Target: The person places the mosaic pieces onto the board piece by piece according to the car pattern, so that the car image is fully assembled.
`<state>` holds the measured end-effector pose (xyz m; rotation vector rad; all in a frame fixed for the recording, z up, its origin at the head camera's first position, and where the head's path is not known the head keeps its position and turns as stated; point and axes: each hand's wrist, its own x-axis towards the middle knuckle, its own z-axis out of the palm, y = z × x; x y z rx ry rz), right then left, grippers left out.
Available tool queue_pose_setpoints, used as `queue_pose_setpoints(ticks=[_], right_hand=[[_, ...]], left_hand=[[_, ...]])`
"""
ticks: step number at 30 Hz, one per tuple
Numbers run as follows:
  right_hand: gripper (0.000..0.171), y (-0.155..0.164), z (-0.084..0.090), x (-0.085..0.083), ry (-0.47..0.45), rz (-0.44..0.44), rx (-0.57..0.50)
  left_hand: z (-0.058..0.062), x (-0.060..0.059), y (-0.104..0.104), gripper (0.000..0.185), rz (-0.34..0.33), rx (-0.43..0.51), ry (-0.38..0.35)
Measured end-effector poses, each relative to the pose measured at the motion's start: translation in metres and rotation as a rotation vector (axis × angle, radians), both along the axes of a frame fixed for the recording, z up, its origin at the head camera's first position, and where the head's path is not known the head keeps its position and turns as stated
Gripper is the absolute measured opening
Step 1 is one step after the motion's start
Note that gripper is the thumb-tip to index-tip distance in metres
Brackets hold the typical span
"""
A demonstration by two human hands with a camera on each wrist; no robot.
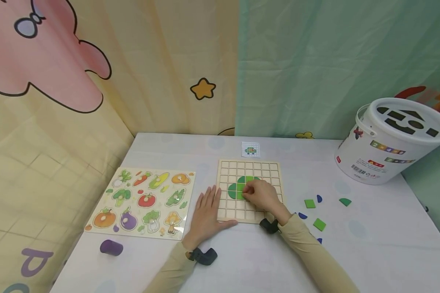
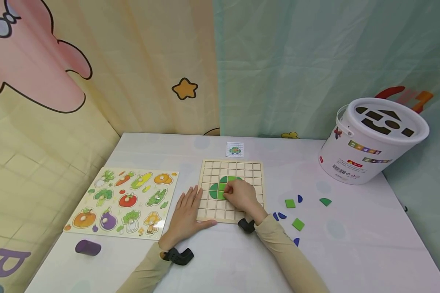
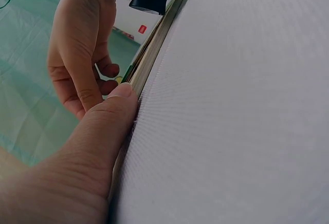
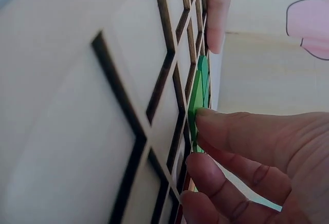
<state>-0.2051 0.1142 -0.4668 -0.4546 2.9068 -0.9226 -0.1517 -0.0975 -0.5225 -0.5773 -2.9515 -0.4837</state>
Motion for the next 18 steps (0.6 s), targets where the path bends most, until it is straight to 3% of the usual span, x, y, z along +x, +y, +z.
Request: queue_pose_setpoints(ticks=[4, 13, 18], right_hand=[[0.006, 0.001, 0.001, 0.002, -0.007, 0.010, 0.016], [0.020, 0.011, 0.005, 0.013, -0.036, 0.090, 0.006], [0.016, 0.030, 0.008, 0.020, -0.017, 0.066, -0.041]], left_hand=[[0.000, 0.000, 0.000, 0.112, -0.001, -0.001, -0.001], [-0.001, 0.000, -0.001, 0.112, 0.000, -0.007, 0.016], [-0.001, 0.000, 0.000, 0.112, -0.001, 0.003, 0.009]])
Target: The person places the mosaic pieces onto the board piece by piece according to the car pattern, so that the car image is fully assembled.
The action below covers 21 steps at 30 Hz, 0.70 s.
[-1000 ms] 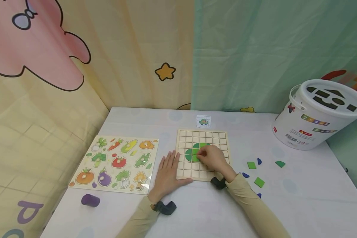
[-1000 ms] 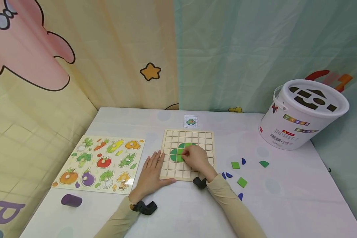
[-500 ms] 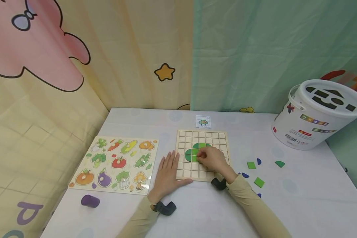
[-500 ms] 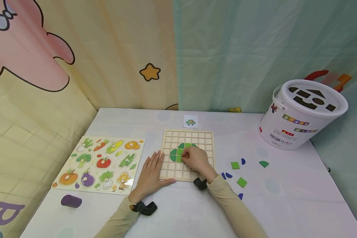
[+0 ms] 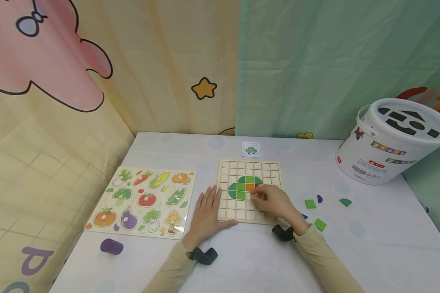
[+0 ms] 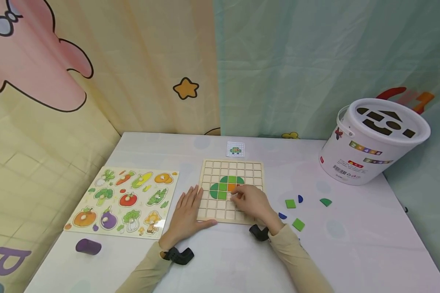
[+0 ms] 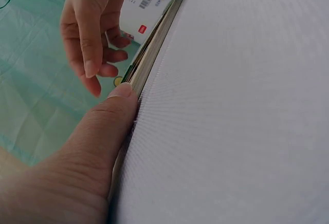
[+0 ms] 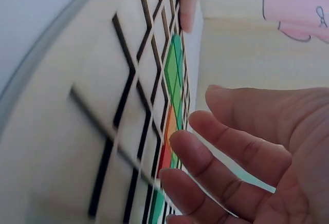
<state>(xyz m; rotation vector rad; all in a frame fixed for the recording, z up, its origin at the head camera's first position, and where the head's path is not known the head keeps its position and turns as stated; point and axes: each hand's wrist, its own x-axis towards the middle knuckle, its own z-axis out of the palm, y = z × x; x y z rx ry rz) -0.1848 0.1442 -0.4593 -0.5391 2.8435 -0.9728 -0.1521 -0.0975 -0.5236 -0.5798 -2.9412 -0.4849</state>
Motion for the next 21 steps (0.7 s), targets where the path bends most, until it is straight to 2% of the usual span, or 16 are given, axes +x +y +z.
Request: queue_pose_setpoints(ticks=[7, 15, 21], right_hand=[[0.018, 0.049, 0.005, 0.006, 0.023, -0.078, -0.006], [0.023, 0.103, 0.008, 0.014, -0.055, -0.192, 0.090], [0.027, 0.128, 0.009, 0.020, -0.068, -0.226, 0.129]], left_hand=[[0.001, 0.001, 0.000, 0.111, -0.010, 0.015, 0.030], [0.001, 0.001, 0.000, 0.112, -0.004, 0.010, 0.005], [0.002, 0.001, 0.000, 0.111, -0.010, 0.022, 0.017]])
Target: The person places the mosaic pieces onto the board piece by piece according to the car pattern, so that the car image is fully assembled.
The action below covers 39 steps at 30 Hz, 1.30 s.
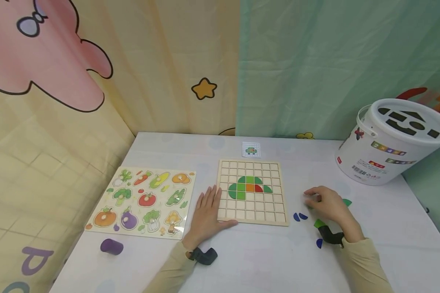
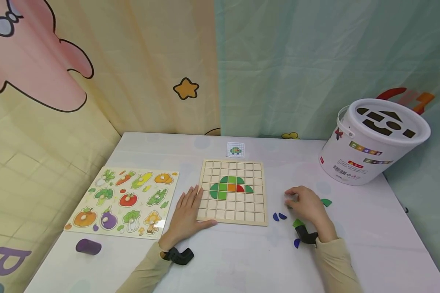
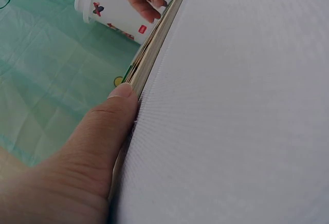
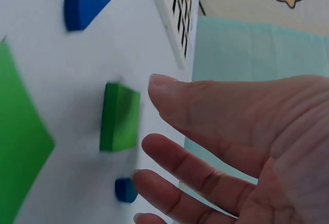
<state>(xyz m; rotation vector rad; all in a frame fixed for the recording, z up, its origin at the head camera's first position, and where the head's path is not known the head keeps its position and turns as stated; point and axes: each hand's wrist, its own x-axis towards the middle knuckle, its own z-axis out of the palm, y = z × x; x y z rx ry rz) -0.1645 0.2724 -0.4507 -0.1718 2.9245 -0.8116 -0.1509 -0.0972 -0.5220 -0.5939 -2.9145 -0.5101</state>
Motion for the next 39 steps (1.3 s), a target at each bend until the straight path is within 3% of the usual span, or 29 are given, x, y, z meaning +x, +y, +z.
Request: queue_pose_setpoints(ticks=[22, 32, 39], right_hand=[[0.025, 0.010, -0.009, 0.004, -0.068, -0.026, 0.023], [0.017, -0.005, -0.007, 0.007, -0.007, -0.072, 0.018], [0.016, -0.026, -0.003, 0.003, 0.110, -0.046, 0.031]], left_hand=[[0.000, -0.001, 0.001, 0.112, -0.002, -0.020, -0.001], [0.001, 0.000, 0.001, 0.112, 0.000, -0.018, 0.004], [-0.001, 0.000, 0.000, 0.111, -0.003, -0.008, 0.020]])
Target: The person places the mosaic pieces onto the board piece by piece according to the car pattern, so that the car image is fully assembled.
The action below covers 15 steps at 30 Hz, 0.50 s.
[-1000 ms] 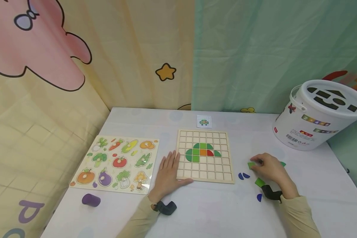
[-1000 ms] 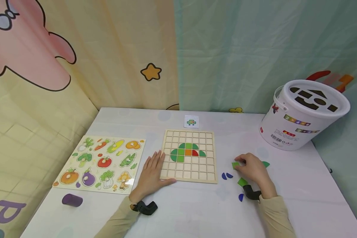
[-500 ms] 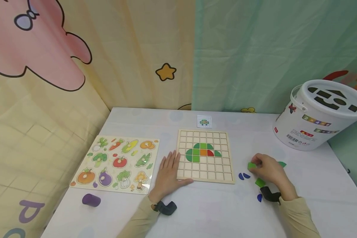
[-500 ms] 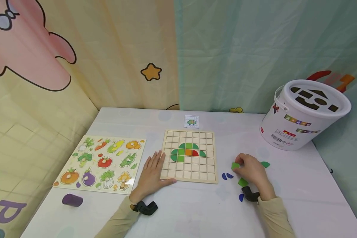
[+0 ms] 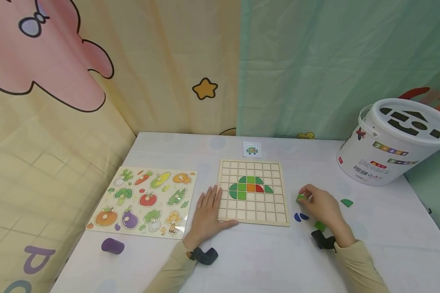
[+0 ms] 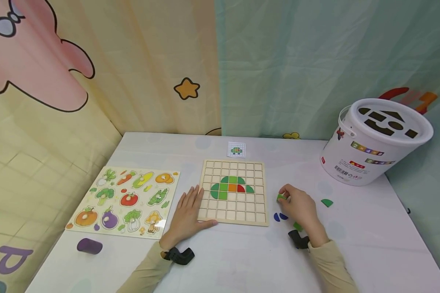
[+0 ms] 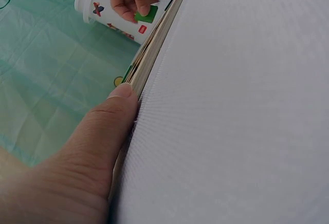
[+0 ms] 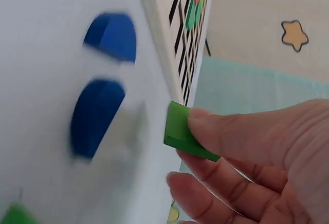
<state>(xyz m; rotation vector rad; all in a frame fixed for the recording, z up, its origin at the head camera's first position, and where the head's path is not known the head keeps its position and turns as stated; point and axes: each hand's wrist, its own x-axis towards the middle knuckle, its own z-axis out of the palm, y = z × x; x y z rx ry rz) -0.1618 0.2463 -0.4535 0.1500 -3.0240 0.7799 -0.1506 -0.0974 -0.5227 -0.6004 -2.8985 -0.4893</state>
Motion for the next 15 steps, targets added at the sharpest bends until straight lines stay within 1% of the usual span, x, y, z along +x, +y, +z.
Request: queue_pose_setpoints(ticks=[3, 7, 13, 15], right_hand=[[0.016, -0.012, 0.002, -0.003, 0.052, 0.045, -0.016], [0.013, -0.031, 0.001, -0.006, 0.094, 0.106, -0.059], [0.016, -0.060, -0.002, -0.012, 0.099, 0.181, -0.103], [0.016, -0.069, -0.002, -0.014, 0.097, 0.206, -0.102]], left_hand=[[-0.001, 0.000, 0.000, 0.111, 0.000, 0.000, 0.004], [-0.001, 0.000, 0.000, 0.111, 0.003, 0.002, -0.011], [-0.001, 0.000, 0.000, 0.111, -0.006, 0.011, 0.003], [0.000, 0.000, 0.000, 0.111, -0.004, 0.008, 0.002]])
